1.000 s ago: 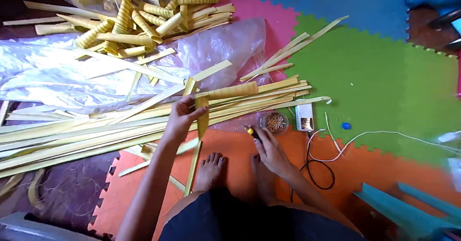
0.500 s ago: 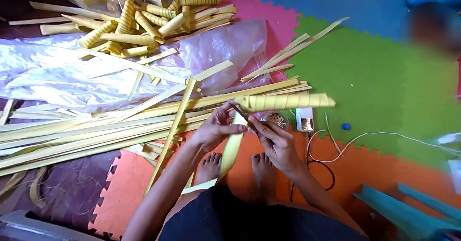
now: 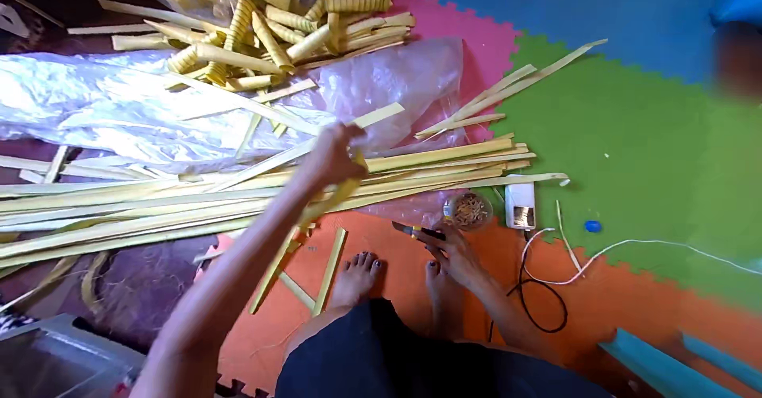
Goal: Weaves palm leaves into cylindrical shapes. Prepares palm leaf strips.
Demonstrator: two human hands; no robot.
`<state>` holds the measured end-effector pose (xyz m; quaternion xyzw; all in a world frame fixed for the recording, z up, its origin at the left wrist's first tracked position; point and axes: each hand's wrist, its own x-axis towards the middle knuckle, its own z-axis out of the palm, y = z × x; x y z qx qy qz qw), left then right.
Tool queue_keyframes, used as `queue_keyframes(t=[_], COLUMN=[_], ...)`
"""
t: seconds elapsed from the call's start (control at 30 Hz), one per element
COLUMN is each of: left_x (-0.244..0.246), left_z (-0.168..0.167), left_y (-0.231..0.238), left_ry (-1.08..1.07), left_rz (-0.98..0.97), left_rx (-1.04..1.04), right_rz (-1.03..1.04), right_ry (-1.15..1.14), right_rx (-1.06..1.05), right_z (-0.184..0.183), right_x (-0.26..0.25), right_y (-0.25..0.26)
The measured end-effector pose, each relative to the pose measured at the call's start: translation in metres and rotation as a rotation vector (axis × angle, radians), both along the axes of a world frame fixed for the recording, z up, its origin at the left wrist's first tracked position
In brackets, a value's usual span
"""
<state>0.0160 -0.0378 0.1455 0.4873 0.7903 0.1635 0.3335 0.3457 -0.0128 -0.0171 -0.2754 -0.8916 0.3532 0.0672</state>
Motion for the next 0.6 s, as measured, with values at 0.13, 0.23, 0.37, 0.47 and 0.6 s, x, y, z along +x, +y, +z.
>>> queue_keyframes(t=[0.13,0.23,0.37,0.47,0.6], left_x=[0.057,0.064,0.016,-0.017,-0.007], left_z=[-0.089,-0.122,-0.146,-0.162,-0.174], left_y=[-0.038,-0.039,-0.033,-0.041,-0.074], left_ry=[-0.306,-0.328,0.084,0.272,0.300], left_rz=[-0.043,-0.058,0.276,0.428,0.229], left_rx=[-0.043,-0.070,-0.010,-0.118,-0.043], right_rz=[0.051,0.081,0.074,0.047,0.026], right_ry=[-0.108,-0.172,-0.201,-0.211,-0.216], right_rx=[0.041,0.072,0.050,0.032,0.020], right_z=[-0.026,-0.039,-0.049,-0.050,-0.048], right_x=[0.005,0.007,0.009,0.006,0.003], right_y=[0.004,0.009,0.010,0.008,0.006])
